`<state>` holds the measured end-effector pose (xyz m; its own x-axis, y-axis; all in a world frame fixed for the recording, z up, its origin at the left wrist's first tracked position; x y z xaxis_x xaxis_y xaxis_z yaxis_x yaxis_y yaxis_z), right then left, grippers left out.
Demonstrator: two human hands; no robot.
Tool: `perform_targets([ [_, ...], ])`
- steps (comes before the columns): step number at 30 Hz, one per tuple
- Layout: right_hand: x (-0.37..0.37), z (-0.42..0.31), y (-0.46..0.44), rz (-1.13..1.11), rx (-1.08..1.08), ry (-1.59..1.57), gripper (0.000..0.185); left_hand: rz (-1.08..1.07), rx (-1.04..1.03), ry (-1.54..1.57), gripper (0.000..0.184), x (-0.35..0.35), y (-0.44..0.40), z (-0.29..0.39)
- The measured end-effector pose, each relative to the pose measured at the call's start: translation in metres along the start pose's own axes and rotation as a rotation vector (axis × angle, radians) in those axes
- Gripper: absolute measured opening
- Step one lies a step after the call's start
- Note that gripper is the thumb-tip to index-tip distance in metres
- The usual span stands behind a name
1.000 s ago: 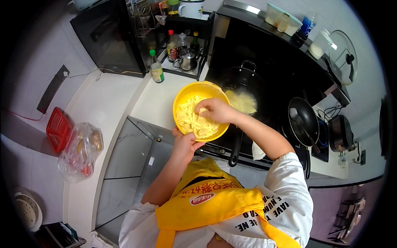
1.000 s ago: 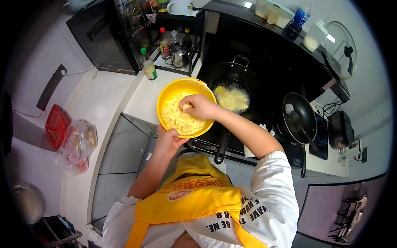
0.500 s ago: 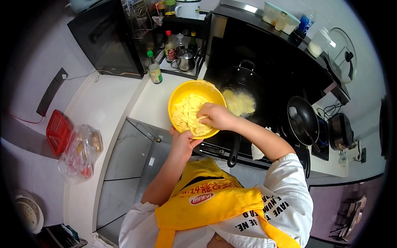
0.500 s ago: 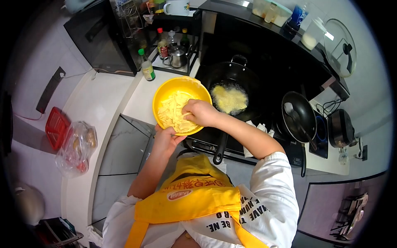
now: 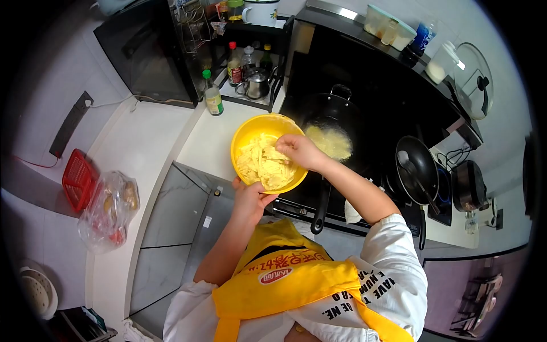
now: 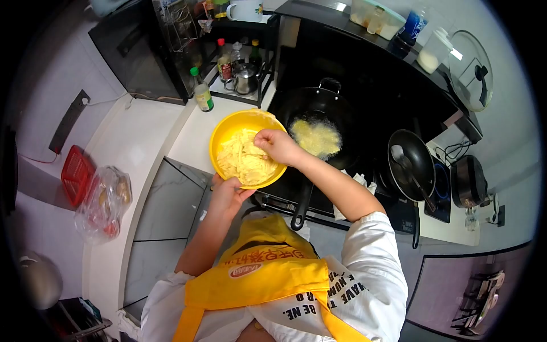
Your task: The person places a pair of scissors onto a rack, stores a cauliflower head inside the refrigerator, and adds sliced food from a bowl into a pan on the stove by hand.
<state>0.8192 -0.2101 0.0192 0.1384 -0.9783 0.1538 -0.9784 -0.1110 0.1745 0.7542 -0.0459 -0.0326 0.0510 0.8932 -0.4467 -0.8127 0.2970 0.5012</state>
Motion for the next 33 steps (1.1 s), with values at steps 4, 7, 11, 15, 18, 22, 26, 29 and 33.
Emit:
perform_targets([
  [4,-0.018,-0.032,0.014,-0.053,0.495,0.503,0.025,0.0,-0.002,0.021,0.07,-0.004,0.004,0.004],
  [7,-0.019,-0.02,0.01,-0.075,0.352,0.554,0.034,0.008,0.0,0.023,0.07,-0.002,0.004,0.003],
  [11,-0.019,-0.022,0.01,-0.078,0.392,0.508,0.028,0.007,0.0,0.034,0.071,-0.002,0.003,0.001],
  [15,-0.016,-0.022,0.009,-0.034,0.405,0.413,0.024,-0.001,-0.001,0.034,0.071,-0.003,0.003,0.001],
  [18,-0.012,-0.027,0.011,0.03,0.431,0.356,0.023,-0.024,-0.004,0.023,0.076,-0.003,0.0,0.0],
  [22,-0.011,-0.022,0.009,0.056,0.305,0.304,0.024,-0.045,-0.006,0.012,0.082,-0.004,0.0,0.0],
  [26,-0.008,-0.013,0.007,0.077,0.186,0.212,0.02,-0.067,-0.017,0.021,0.079,-0.006,0.0,0.0],
  [29,-0.011,-0.019,0.006,0.051,0.292,0.313,0.017,-0.076,-0.018,0.03,0.075,-0.006,0.0,-0.001],
  [33,-0.025,-0.024,0.009,-0.056,0.257,0.543,0.018,-0.058,0.034,0.003,0.071,-0.008,0.005,-0.007],
])
Point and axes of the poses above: each hand's wrist, its own y-axis away from the middle knuckle, its own x-axis out of the back of the hand, z = x × y, the point moved 10 cm from there along -y, towards the middle knuckle, and after that the axes turned 11 degrees about -y, right-handed, at the moved point
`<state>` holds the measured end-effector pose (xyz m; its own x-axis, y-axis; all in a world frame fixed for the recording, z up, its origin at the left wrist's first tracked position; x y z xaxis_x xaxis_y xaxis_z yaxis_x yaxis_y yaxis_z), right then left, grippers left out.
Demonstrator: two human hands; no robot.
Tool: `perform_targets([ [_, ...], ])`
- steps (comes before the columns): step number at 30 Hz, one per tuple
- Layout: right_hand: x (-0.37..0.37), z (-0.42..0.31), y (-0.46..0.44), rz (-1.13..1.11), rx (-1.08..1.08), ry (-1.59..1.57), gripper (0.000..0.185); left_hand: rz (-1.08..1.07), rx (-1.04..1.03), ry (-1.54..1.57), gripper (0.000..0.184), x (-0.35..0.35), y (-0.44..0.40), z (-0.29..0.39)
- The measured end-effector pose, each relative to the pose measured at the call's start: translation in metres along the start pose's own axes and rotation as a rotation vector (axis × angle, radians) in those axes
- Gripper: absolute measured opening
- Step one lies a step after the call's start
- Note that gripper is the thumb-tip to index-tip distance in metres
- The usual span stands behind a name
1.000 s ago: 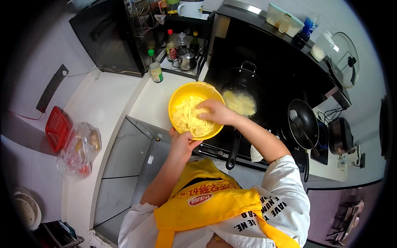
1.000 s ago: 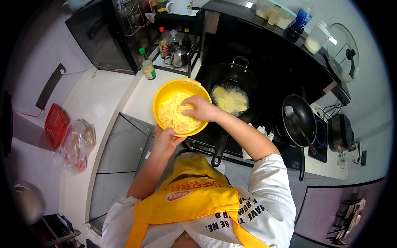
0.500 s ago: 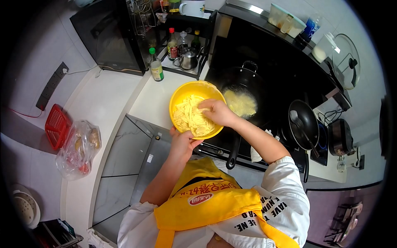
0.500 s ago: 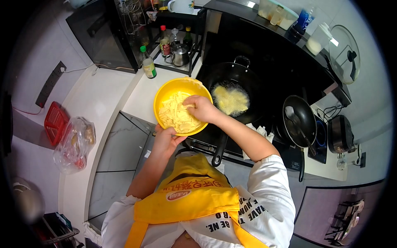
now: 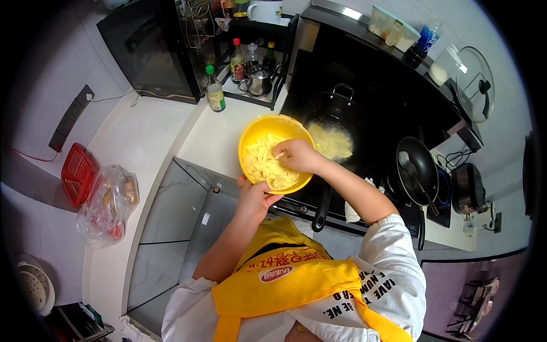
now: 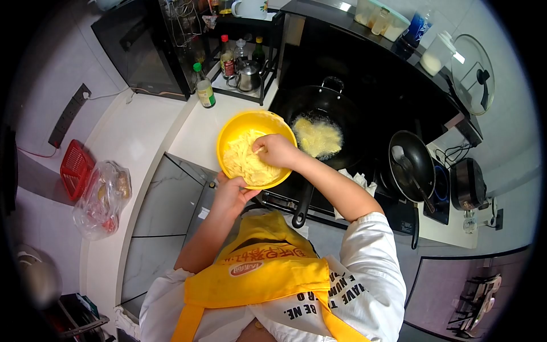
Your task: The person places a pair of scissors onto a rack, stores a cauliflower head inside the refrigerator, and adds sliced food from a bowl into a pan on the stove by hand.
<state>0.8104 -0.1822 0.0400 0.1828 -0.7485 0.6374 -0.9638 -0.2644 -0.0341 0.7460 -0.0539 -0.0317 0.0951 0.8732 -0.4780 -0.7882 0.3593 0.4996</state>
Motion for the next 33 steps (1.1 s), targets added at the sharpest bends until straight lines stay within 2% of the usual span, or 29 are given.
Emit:
perform_targets([
  [7,0.003,0.007,0.0,0.077,-0.092,-0.061,0.022,0.006,-0.014,-0.001,0.072,0.003,0.001,-0.003],
  [9,0.007,0.014,-0.001,0.133,-0.09,-0.17,0.019,0.014,-0.02,0.0,0.071,0.005,-0.001,-0.004],
  [13,0.006,0.025,-0.002,0.107,-0.095,-0.263,0.019,0.035,-0.027,-0.012,0.069,0.007,0.0,-0.003],
  [15,-0.001,0.034,-0.003,0.073,-0.17,-0.486,0.021,0.034,-0.027,-0.017,0.068,0.007,0.0,-0.003],
  [19,0.009,0.029,0.001,0.127,-0.204,-0.548,0.021,0.028,-0.023,-0.018,0.069,0.007,-0.001,-0.004],
  [21,0.04,-0.013,0.008,0.372,0.201,-0.127,0.021,0.027,-0.023,-0.008,0.07,0.006,0.0,-0.004],
  [22,0.039,-0.011,0.01,0.373,0.197,-0.127,0.021,0.025,-0.02,0.001,0.071,0.004,0.001,-0.004],
  [24,0.002,-0.038,0.02,0.211,0.457,0.46,0.024,0.001,-0.013,-0.023,0.072,-0.001,0.005,-0.001],
  [25,-0.013,-0.039,0.025,0.146,0.469,0.422,0.027,-0.018,-0.012,-0.045,0.073,-0.004,0.006,0.002],
  [28,-0.031,-0.029,0.039,-0.132,0.276,0.413,0.03,-0.011,0.019,-0.023,0.073,0.005,0.003,-0.003],
  [31,-0.008,-0.019,0.04,-0.08,0.238,0.285,0.028,0.009,0.029,-0.011,0.074,0.012,0.001,-0.013],
  [32,0.011,-0.021,0.037,0.061,0.257,0.155,0.024,0.007,0.036,-0.011,0.074,0.013,0.001,-0.015],
  [33,0.026,-0.01,0.03,0.099,0.092,-0.022,0.022,0.007,0.037,0.008,0.073,0.012,0.002,-0.014],
])
Point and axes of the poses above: each hand's wrist, its own y-axis away from the middle knuckle, its own x-axis out of the back of the hand, z = x × y, the point moved 10 cm from there along -y, towards the middle knuckle, and after that the axes turned 11 degrees about -y, right-handed, at the moved point
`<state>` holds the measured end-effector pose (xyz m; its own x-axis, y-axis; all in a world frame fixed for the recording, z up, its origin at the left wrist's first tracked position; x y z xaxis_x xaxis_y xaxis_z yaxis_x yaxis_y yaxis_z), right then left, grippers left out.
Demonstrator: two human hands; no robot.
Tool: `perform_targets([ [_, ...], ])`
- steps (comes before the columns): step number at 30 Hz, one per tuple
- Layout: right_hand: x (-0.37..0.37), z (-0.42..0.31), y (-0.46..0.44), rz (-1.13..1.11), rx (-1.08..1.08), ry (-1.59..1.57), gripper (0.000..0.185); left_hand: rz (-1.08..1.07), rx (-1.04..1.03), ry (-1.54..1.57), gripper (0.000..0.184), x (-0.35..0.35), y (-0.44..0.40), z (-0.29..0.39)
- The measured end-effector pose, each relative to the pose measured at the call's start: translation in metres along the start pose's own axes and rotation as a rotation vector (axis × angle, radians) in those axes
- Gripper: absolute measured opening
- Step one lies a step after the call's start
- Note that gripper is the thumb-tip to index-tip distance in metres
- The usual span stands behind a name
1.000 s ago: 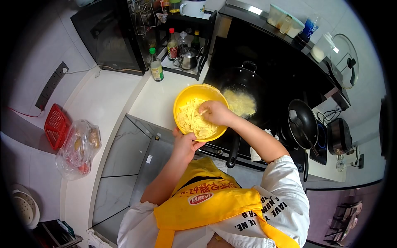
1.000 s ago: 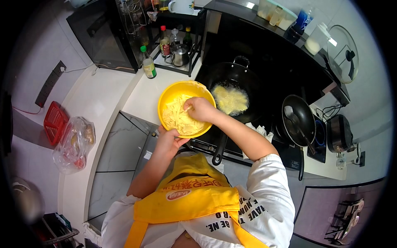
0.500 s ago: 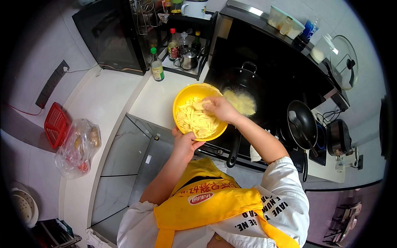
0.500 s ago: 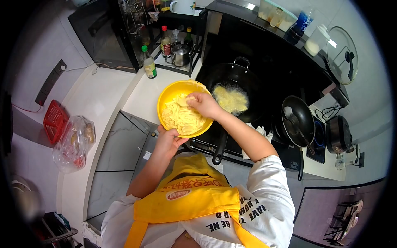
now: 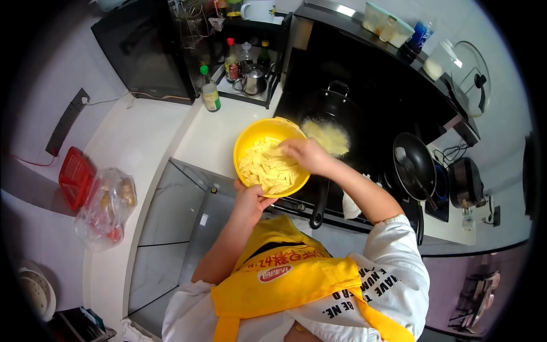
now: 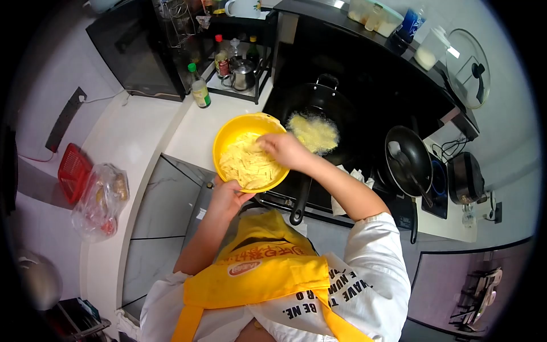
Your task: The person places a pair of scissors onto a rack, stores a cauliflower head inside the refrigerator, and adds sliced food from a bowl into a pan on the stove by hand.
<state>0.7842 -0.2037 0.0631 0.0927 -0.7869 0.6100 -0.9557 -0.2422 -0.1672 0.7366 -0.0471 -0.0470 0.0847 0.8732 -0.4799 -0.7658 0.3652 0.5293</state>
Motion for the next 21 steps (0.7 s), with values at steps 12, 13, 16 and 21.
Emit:
perform_targets([
  [12,0.114,0.211,-0.003,0.587,-0.467,-0.292,0.016,0.026,-0.043,-0.025,0.079,0.005,0.007,0.008],
  [13,0.114,0.203,-0.007,0.535,-0.433,-0.12,0.017,0.021,-0.037,-0.041,0.079,0.006,0.008,0.008],
  [16,0.105,0.111,-0.01,0.567,-0.197,0.134,0.019,0.044,-0.04,-0.055,0.08,0.006,0.012,0.009],
  [21,-0.003,0.003,-0.02,0.057,-0.022,0.271,0.02,0.009,-0.08,-0.129,0.077,-0.003,0.005,0.002],
])
Point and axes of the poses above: each hand's wrist, its own y-axis away from the middle knuckle, its own x-axis out of the back of the hand, z = x × y, the point moved 10 cm from there along -y, towards the middle knuckle, and after that the axes turned 11 degrees about -y, right-handed, at the moved point
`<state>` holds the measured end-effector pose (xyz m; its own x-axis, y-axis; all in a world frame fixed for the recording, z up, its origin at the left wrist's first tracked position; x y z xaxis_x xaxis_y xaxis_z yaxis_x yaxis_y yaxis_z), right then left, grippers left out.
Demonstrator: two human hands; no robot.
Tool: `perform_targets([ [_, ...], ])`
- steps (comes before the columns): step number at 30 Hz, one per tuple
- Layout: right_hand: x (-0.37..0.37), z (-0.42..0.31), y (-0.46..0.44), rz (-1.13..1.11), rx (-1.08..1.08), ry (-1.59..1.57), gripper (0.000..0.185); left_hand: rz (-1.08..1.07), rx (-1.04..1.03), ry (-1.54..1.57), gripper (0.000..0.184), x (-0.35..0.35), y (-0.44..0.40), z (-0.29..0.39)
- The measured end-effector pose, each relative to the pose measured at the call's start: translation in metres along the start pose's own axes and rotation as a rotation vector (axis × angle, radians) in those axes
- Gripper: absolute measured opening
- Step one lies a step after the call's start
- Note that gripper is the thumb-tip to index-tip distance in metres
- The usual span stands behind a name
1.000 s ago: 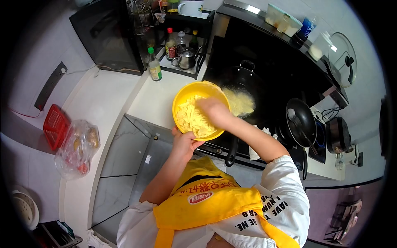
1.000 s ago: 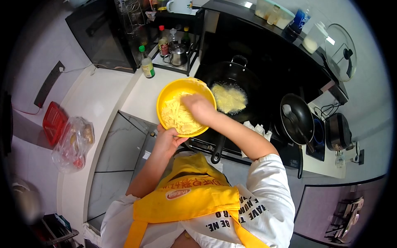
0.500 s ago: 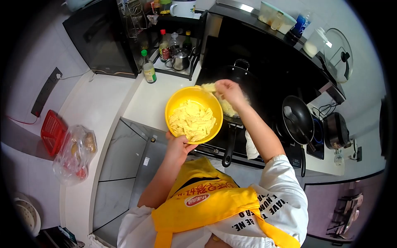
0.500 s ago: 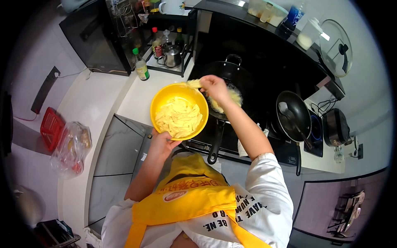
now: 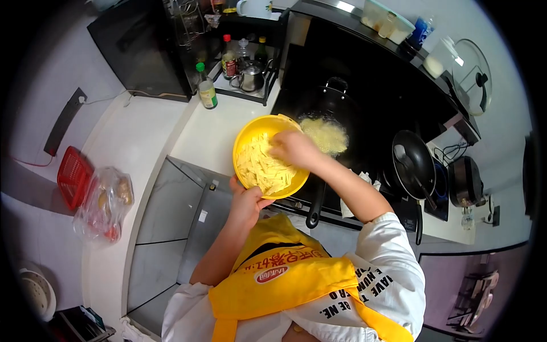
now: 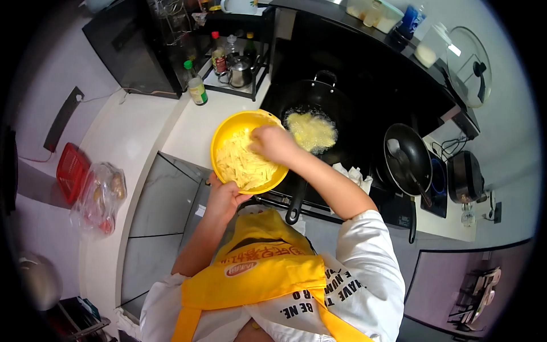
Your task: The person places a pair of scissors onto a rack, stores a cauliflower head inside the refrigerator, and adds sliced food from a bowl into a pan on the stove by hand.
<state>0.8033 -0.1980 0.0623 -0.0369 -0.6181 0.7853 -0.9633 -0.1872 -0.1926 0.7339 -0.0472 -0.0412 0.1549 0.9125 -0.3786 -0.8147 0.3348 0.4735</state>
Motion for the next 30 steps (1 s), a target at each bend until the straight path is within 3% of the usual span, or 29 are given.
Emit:
perform_targets([
  [4,-0.017,0.01,-0.007,0.016,-0.003,0.021,0.019,-0.009,0.006,-0.005,0.07,-0.012,0.003,0.004],
  [6,-0.019,0.015,-0.009,-0.08,-0.001,-0.132,0.02,-0.016,0.0,-0.012,0.071,-0.013,0.004,0.006],
  [10,0.002,0.019,-0.007,-0.007,-0.015,-0.265,0.018,-0.021,-0.011,0.007,0.071,-0.017,0.004,0.008],
  [12,0.01,0.041,-0.009,0.078,-0.226,-0.608,0.013,-0.014,-0.007,0.017,0.071,-0.017,0.003,0.009],
  [16,0.002,0.064,-0.016,0.07,-0.268,-0.906,0.012,-0.013,-0.007,0.03,0.072,-0.015,0.0,0.007],
  [19,0.019,0.068,-0.014,0.183,-0.278,-0.88,0.012,-0.011,-0.003,0.039,0.073,-0.016,0.001,0.007],
  [23,0.088,0.124,-0.009,0.567,-0.279,-0.816,0.014,0.001,-0.002,0.044,0.072,-0.013,0.005,0.009],
  [26,0.087,0.182,0.01,0.393,-0.548,-0.598,0.016,-0.005,-0.021,0.041,0.072,-0.008,0.004,0.008],
  [29,0.099,0.145,0.02,0.49,-0.19,-0.028,0.027,0.018,-0.017,0.004,0.072,-0.005,0.005,0.015],
  [30,0.096,0.1,0.023,0.44,-0.183,-0.076,0.022,0.032,-0.018,0.004,0.072,-0.004,0.007,0.016],
])
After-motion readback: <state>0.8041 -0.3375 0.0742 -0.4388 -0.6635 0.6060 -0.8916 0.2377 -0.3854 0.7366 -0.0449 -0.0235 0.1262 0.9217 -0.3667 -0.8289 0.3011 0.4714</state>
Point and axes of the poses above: each hand's wrist, its own y-axis away from the middle knuckle, its own x-axis out of the back of the hand, z = x × y, the point moved 10 cm from there along -y, towards the middle knuckle, and after that the axes turned 11 degrees about -y, right-handed, at the moved point
